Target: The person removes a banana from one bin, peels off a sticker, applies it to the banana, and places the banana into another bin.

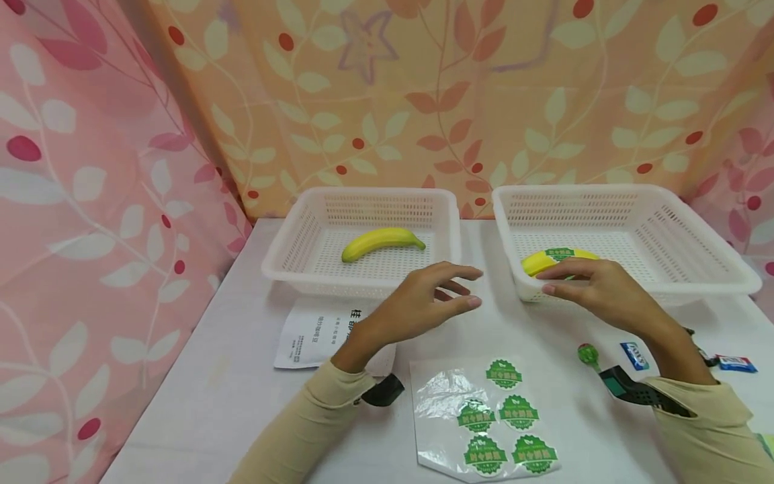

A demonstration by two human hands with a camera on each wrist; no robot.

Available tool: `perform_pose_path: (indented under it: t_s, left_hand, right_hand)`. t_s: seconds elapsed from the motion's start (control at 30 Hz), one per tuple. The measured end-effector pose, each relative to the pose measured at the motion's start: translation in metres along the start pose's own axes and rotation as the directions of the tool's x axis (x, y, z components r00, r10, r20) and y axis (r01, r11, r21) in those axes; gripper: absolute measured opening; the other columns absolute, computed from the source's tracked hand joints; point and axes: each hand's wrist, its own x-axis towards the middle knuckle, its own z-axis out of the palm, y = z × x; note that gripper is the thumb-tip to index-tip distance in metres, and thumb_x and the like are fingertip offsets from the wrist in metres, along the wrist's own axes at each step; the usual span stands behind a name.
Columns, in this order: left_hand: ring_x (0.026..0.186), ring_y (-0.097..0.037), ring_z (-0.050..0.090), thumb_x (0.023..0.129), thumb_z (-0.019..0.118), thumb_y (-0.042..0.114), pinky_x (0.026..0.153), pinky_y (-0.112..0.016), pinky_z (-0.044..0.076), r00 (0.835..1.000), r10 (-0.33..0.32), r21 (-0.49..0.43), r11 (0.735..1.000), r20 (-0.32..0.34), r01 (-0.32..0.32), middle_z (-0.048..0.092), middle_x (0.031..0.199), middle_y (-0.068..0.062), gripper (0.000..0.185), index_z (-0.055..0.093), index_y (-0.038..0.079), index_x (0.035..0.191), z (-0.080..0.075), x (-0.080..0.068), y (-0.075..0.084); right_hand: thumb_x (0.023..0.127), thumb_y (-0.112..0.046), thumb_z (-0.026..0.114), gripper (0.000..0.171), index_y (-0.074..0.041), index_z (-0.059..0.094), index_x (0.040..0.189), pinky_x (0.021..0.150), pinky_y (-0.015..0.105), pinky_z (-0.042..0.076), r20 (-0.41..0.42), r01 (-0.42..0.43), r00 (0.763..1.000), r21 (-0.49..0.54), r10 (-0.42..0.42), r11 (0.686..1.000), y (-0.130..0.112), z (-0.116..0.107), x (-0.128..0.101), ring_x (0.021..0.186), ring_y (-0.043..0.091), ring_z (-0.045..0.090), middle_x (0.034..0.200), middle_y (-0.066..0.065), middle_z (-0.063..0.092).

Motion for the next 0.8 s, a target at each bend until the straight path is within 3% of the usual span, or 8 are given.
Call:
perform_pose_path:
  t_s: [0.13,0.3,0.43,0.53,0.67,0.8]
  left_hand:
    - [0.12,-0.015,0.07,0.102,0.074,0.027,0.101,-0.033,0.057,0.994,-0.054,-0.005,0.999,-0.096,0.054,0.065,0.144,-0.002,0.047,0.064,0.014,0.145,-0.032,-0.019,-0.008]
    - [0.122,-0.023,0.069,0.099,0.077,0.022,0.104,-0.046,0.056,0.964,-0.105,-0.009,0.994,-0.245,0.106,0.067,0.14,-0.007,0.046,0.065,0.012,0.143,-0.081,-0.041,-0.019]
    - [0.127,-0.027,0.066,0.098,0.079,0.018,0.108,-0.05,0.053,0.922,-0.145,-0.001,0.988,-0.359,0.154,0.068,0.139,-0.008,0.048,0.065,0.012,0.143,-0.118,-0.058,-0.031]
    - [0.13,-0.027,0.065,0.096,0.081,0.02,0.11,-0.052,0.051,0.889,-0.171,0.021,0.98,-0.424,0.198,0.068,0.14,-0.007,0.05,0.066,0.014,0.144,-0.141,-0.07,-0.043]
    - [0.139,-0.028,0.057,0.095,0.083,0.026,0.116,-0.056,0.044,0.849,-0.233,0.034,0.959,-0.474,0.282,0.064,0.146,-0.008,0.057,0.063,0.014,0.148,-0.165,-0.087,-0.063]
    - [0.149,-0.032,0.042,0.092,0.084,0.035,0.12,-0.064,0.034,0.802,-0.361,0.013,0.909,-0.476,0.417,0.05,0.161,-0.006,0.071,0.056,0.019,0.155,-0.181,-0.105,-0.08]
  right_hand:
    - [0.098,-0.034,0.078,0.033,-0.015,0.078,0.125,0.084,0.033,0.052,0.005,-0.012,1.0,0.003,0.012,1.0,0.0,0.001,0.001,0.119,0.037,0.057,0.133,0.019,0.067]
    - [0.097,-0.036,0.079,0.035,-0.016,0.078,0.126,0.084,0.037,0.05,0.001,-0.02,1.0,-0.006,0.02,1.0,0.002,0.001,0.002,0.119,0.038,0.056,0.134,0.019,0.066]
    - [0.097,-0.035,0.08,0.033,-0.017,0.079,0.125,0.082,0.031,0.05,-0.004,-0.008,1.0,-0.005,0.008,1.0,0.003,0.0,0.002,0.12,0.037,0.057,0.135,0.019,0.067]
    - [0.097,-0.035,0.08,0.034,-0.017,0.079,0.125,0.083,0.033,0.05,-0.001,-0.012,1.0,-0.003,0.012,1.0,0.003,0.0,0.003,0.12,0.038,0.057,0.134,0.019,0.067]
    - [0.097,-0.037,0.08,0.036,-0.016,0.078,0.126,0.084,0.038,0.05,0.001,-0.025,1.0,-0.001,0.025,1.0,0.003,0.001,0.002,0.12,0.039,0.056,0.134,0.019,0.066]
    - [0.097,-0.036,0.08,0.036,-0.015,0.078,0.127,0.083,0.032,0.05,0.0,-0.026,1.0,0.006,0.026,1.0,0.002,0.0,0.002,0.12,0.038,0.055,0.134,0.019,0.066]
